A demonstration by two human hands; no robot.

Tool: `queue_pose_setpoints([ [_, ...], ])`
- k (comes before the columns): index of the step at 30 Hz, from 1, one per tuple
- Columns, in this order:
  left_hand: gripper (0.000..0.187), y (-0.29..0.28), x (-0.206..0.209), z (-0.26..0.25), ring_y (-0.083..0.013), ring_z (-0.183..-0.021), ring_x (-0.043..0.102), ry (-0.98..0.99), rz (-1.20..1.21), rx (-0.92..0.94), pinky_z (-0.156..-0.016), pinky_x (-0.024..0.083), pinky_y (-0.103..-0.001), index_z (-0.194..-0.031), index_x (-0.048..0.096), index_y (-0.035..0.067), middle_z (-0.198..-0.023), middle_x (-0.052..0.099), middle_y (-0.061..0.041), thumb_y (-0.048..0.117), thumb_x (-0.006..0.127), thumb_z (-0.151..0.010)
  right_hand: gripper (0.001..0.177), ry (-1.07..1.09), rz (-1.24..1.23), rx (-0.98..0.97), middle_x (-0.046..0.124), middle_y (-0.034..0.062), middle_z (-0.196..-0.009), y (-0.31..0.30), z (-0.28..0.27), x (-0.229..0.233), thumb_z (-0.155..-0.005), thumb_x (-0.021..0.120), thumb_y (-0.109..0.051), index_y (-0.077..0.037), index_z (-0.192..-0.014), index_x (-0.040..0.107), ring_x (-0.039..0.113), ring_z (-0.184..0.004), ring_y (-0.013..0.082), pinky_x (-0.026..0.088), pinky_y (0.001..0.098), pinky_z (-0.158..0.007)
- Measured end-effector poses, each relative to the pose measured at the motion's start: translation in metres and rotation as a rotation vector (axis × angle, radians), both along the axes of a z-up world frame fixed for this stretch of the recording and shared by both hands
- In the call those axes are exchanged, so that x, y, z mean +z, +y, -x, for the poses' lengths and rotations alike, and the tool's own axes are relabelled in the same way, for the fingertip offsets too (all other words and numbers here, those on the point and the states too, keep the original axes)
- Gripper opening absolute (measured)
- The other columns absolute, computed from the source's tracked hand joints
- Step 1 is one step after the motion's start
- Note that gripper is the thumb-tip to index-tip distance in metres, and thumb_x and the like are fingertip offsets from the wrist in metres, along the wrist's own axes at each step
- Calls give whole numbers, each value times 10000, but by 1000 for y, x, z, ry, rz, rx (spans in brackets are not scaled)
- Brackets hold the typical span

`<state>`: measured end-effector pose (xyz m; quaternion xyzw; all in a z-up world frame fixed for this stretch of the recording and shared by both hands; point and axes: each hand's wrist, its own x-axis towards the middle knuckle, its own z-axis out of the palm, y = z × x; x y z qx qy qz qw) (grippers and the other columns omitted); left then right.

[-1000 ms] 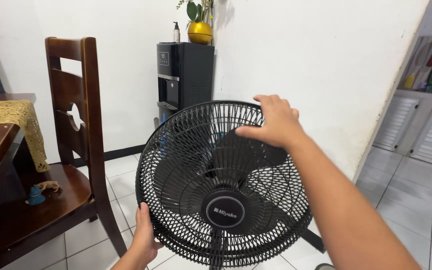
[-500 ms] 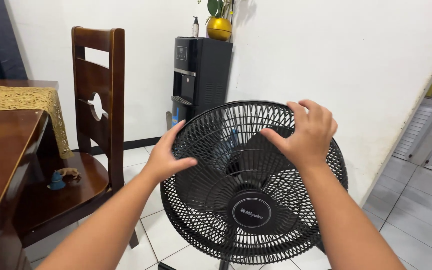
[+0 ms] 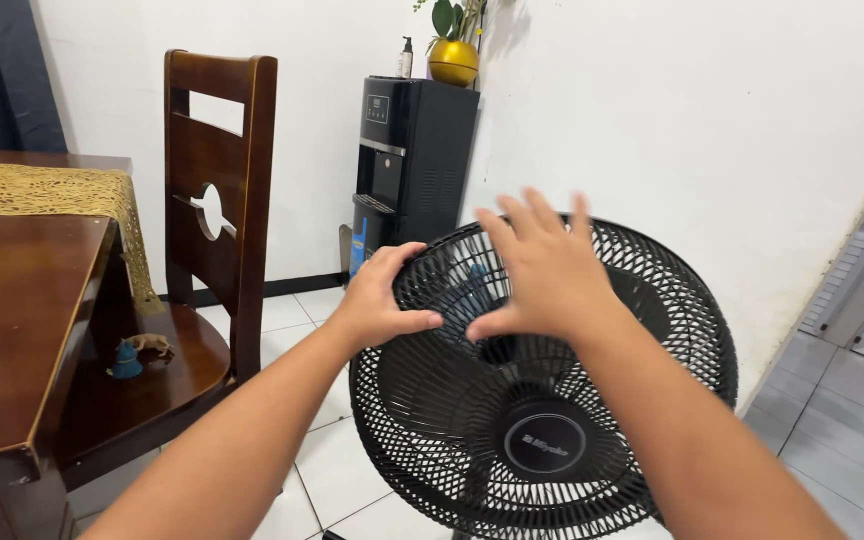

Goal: The person reassembles a standing electric fan by hand. They attach the fan blades to the motor hub, secure them with a central cap, and then fit the front protective grille, aligning and locking it into place.

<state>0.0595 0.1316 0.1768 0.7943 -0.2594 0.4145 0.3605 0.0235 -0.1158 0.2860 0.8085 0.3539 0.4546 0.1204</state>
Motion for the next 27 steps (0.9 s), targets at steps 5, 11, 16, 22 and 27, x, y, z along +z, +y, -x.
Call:
queue_pose_setpoints([
  [5, 907, 1, -1, -3, -282, -1199, 608, 14, 62, -62, -1013, 487, -389, -1396, 565, 62, -1242, 619, -115, 461, 887, -649, 1153, 247, 276, -70, 668, 78, -1132, 39, -18, 34, -430, 821, -824, -50, -1260, 617, 605, -1114, 292, 506, 450, -936],
  [11, 881, 5, -5, -3, -277, -1200, 616, -61, 81, -112, -1031, 497, -388, -1383, 568, 39, -1265, 612, -119, 461, 888, -680, 986, 193, 259, 27, 677, 58, -991, 48, -33, 34, -475, 790, -821, -58, -1092, 700, 627, -995, 273, 533, 410, -792],
  [16, 933, 5, -12, -2, -304, -1232, 565, -31, 57, -23, -1057, 445, -431, -1429, 550, 64, -1295, 603, -123, 504, 863, -668, 969, 174, 320, -132, 669, 45, -1034, 54, -22, 31, -529, 742, -859, -79, -1101, 688, 616, -1038, 256, 494, 427, -861],
  [22, 977, 25, -55, -4, -343, -1359, 485, -107, 117, 14, -1140, 386, -469, -1490, 493, 66, -1431, 516, -158, 496, 864, -695, 1014, 101, 276, -114, 673, 61, -1103, 67, 0, 17, -568, 685, -890, -116, -1222, 673, 620, -1034, 270, 475, 470, -863],
  [27, 1009, 31, -150, 0, -298, -1352, 495, 94, 483, -118, -1104, 437, -451, -1534, 373, 55, -1490, 461, -153, 302, 876, -695, 984, 108, 254, -134, 676, 61, -1116, 63, -1, 17, -601, 664, -889, -128, -1224, 674, 621, -1061, 278, 487, 451, -861],
])
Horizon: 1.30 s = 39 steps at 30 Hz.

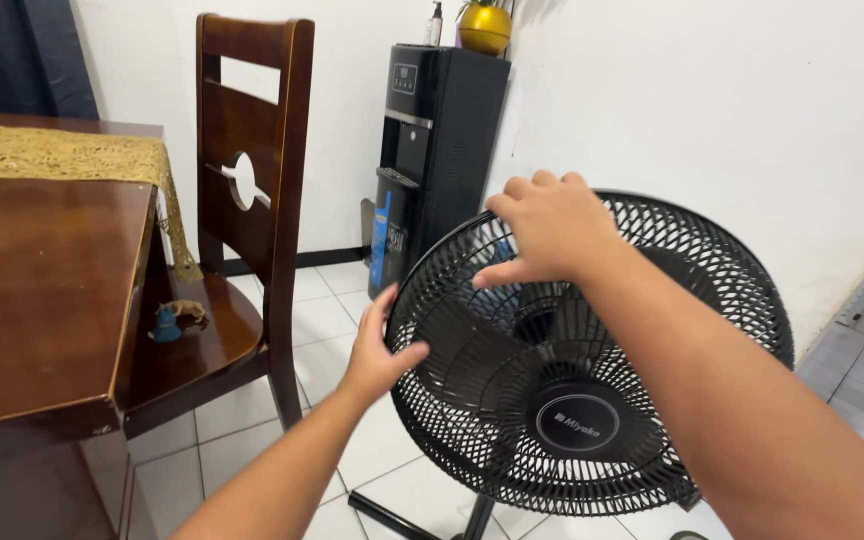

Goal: The person reassembles a standing electric fan by hand. They attach the fan blades to the motor hub, secure them with a central cap, and then fit the front protective grille, aligning and locking it into place.

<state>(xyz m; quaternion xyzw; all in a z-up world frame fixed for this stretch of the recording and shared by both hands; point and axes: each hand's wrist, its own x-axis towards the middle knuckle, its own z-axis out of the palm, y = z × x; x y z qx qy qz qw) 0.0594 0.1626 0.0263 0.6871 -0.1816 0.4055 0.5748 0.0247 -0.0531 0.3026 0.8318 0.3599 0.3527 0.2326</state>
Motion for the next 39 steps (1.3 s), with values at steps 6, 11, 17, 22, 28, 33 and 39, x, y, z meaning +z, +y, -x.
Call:
queue_pose_setpoints([
  [6, 909, -6, -95, 7, -277, -1354, 503, 327, 392, -314, -1029, 524, -410, -1516, 331, 37, -1516, 441, -136, 128, 820, -755, 951, -162, -53, 141, 693, 62, -1119, -2, 4, -12, -578, 700, -845, -125, -1199, 686, 638, -1053, 265, 460, 499, -921],
  [11, 908, 5, -106, 2, -294, -1366, 490, 293, 441, -408, -1047, 515, -421, -1511, 345, -2, -1518, 436, -156, 71, 831, -747, 599, -192, -340, 649, 687, 124, -1174, -8, 10, -72, -745, 828, -426, -57, -1191, 675, 626, -1119, 332, 473, 497, -987],
  [17, 901, 13, -126, 8, -279, -1323, 533, 421, 380, -445, -1038, 510, -412, -1499, 346, 15, -1492, 468, -133, -10, 805, -725, 97, 1395, -962, 695, 710, 58, -800, 27, 6, -285, -895, 763, -98, -17, -898, 709, 618, -705, 156, 512, 309, -627],
  [22, 829, 16, -133, 1, -284, -1337, 526, 376, 432, -503, -1052, 515, -407, -1486, 385, -7, -1452, 491, -151, 1, 790, -763, 462, 2342, -1604, 243, 678, 134, -1141, 53, -17, -430, -924, 717, -349, -35, -1255, 645, 648, -1033, 233, 524, 379, -860],
  [28, 812, 19, -125, -1, -290, -1278, 557, 346, 348, -416, -1001, 540, -408, -1448, 428, -5, -1369, 541, -148, 31, 826, -741, 1260, 2092, -2309, 735, 375, 40, -1519, 92, -30, -478, -404, 784, -759, -213, -1466, 381, 386, -1398, 301, 349, 523, -1116],
  [33, 772, 19, -110, 3, -269, -1232, 590, 403, 365, -380, -969, 556, -410, -1421, 472, 19, -1320, 578, -129, 80, 833, -740, 1444, 1994, -2320, 849, 379, -75, -1553, 118, -25, -448, -245, 825, -793, -196, -1479, 370, 386, -1408, 239, 372, 436, -1100],
  [39, 674, 22, -101, -6, -263, -1160, 611, 425, 349, -320, -917, 572, -410, -1338, 524, 45, -1266, 597, -128, 106, 843, -747, 1416, 1776, -2402, 952, 439, -83, -1496, 141, -31, -439, -294, 803, -832, -166, -1480, 410, 426, -1331, 156, 406, 383, -1077],
])
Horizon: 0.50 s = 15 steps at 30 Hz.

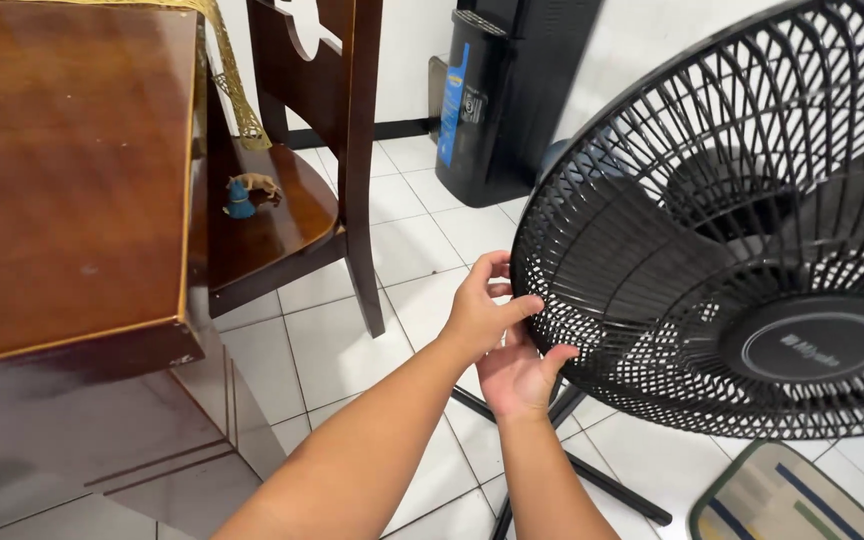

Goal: The person reassembles a standing electric fan by hand. They attach the fan blades to the motor hub, secure them with a central cap, and then fit the front protective grille, aligning and locking it into place.

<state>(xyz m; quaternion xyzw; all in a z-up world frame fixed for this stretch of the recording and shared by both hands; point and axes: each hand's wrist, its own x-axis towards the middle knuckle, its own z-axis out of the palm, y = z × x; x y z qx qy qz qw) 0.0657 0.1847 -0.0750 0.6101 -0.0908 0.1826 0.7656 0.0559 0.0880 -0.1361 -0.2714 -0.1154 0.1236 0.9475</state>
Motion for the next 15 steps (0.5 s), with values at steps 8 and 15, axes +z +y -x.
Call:
queue_pose_setpoints([
  [8, 655, 5, -17, -18, -221, -1216, 579, 38, -1, 5, -923, 575, -394, -1345, 494, 56, -1304, 569, -97, 119, 818, -779, 1246, 23, 18, 212, 527, 25, -1249, -15, -13, -17, -589, 702, -903, -64, -1473, 444, 512, -1070, 223, 453, 438, -972],
  [15, 738, 25, -48, -31, -250, -1267, 549, -132, 272, -256, -1024, 528, -397, -1455, 440, 60, -1368, 538, -111, 57, 780, -800, 536, -1020, 1796, 354, 714, -22, -1026, -25, 24, 130, -720, 838, -371, -150, -1187, 699, 670, -977, 136, 570, 354, -845],
])
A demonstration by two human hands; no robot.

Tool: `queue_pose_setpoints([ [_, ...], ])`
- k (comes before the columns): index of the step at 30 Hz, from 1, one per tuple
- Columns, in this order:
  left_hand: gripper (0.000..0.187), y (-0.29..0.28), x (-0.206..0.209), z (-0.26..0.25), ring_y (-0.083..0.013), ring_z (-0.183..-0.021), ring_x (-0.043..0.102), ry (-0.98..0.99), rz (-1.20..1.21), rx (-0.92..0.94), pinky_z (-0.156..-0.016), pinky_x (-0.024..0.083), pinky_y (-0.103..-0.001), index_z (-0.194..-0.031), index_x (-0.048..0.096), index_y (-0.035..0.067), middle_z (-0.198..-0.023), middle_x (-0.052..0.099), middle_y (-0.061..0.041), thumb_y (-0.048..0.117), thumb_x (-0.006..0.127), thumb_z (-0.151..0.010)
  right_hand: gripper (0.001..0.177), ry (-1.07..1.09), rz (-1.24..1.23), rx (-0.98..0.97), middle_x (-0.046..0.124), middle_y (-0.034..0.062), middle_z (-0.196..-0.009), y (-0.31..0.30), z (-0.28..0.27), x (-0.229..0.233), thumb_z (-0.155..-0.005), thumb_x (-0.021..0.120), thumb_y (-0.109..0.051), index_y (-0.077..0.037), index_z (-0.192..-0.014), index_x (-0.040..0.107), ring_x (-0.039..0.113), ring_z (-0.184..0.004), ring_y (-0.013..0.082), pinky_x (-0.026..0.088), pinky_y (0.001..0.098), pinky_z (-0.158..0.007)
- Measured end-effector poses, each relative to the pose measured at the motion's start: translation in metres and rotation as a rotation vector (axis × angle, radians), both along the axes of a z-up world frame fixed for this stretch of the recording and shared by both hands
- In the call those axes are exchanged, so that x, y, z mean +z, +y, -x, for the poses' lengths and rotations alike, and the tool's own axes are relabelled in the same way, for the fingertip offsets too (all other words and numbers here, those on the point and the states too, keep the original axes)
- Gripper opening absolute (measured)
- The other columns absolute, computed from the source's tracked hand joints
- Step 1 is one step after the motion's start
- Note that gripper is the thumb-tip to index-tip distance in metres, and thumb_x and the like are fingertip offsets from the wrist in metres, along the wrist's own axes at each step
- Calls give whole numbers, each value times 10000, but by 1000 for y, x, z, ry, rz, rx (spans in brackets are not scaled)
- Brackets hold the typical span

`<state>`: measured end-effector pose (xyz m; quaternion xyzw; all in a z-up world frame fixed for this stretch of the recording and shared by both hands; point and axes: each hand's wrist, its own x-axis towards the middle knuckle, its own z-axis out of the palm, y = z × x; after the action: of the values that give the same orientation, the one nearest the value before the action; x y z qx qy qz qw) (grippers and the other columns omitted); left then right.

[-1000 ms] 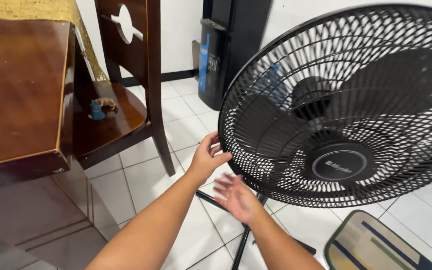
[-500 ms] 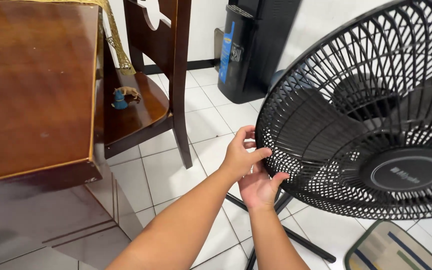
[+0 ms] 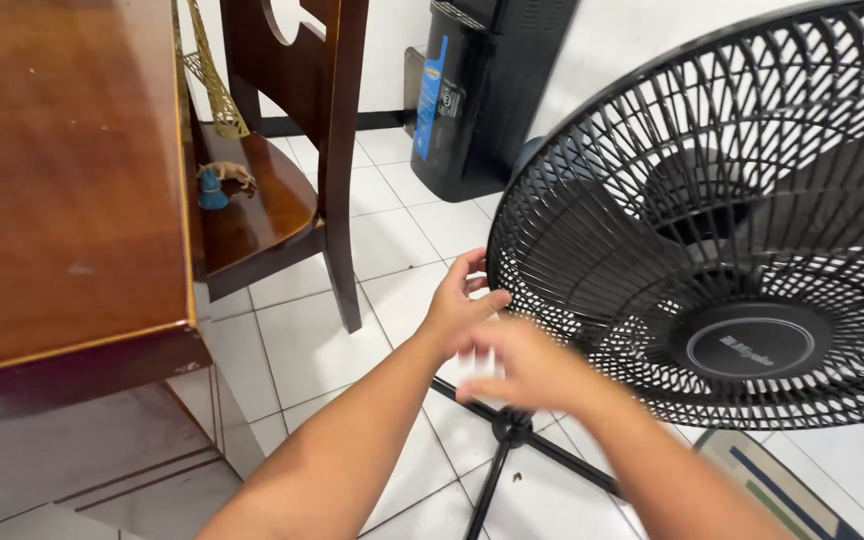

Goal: The person reassembles a standing electric fan by hand. They attach the fan blades to the motor hub, secure them with a central cap, and then fit the front protective grille, aligning and locking it into place.

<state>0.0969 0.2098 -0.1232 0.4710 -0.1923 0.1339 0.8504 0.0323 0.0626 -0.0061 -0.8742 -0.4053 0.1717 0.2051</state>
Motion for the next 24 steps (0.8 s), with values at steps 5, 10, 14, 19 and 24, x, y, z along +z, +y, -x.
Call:
queue_pose_setpoints([
  [5, 572, -8, 4, 16, -268, -1260, 555, 110, -62, 76, -1006, 578, -449, -1429, 444, 41, -1353, 540, -137, 37, 638, -891, 627, -1096, 743, 218, 666, 66, -1175, 65, -6, 97, -683, 860, -438, -116, -1192, 685, 547, -1219, 274, 259, 571, -1167],
  [10, 501, -7, 10, 18, -318, -1122, 595, 187, 166, -46, -952, 579, -459, -1421, 450, 15, -1287, 538, -181, 59, 578, -938, 339, -1029, 1115, 154, 705, 53, -1141, 100, -18, 99, -871, 756, -366, -154, -1136, 769, 541, -1223, 308, 189, 598, -1190],
  [14, 463, -12, 1, -1, -336, -1012, 607, 337, 456, -168, -912, 610, -453, -1408, 486, 0, -1188, 549, -203, 213, 483, -997, 285, -991, 1042, 157, 738, 27, -1081, 94, -30, 84, -852, 763, -340, -144, -1055, 801, 589, -1197, 252, 365, 452, -1074],
  [19, 533, -24, -9, -1, -264, -1162, 577, 48, -63, 96, -977, 564, -441, -1395, 440, 65, -1276, 534, -150, 10, 619, -896, 321, -1033, 961, 152, 705, 62, -1090, 76, -31, 82, -848, 742, -358, -131, -1073, 774, 574, -1175, 266, 264, 501, -1139],
  [24, 674, -29, 45, 20, -253, -1256, 553, 90, 119, 86, -993, 496, -434, -1484, 405, 84, -1424, 518, -139, 250, 660, -883, 193, -1118, 63, 220, 706, 56, -1007, -1, 3, 97, -794, 763, -215, -114, -958, 742, 636, -1079, 262, 430, 440, -1076],
])
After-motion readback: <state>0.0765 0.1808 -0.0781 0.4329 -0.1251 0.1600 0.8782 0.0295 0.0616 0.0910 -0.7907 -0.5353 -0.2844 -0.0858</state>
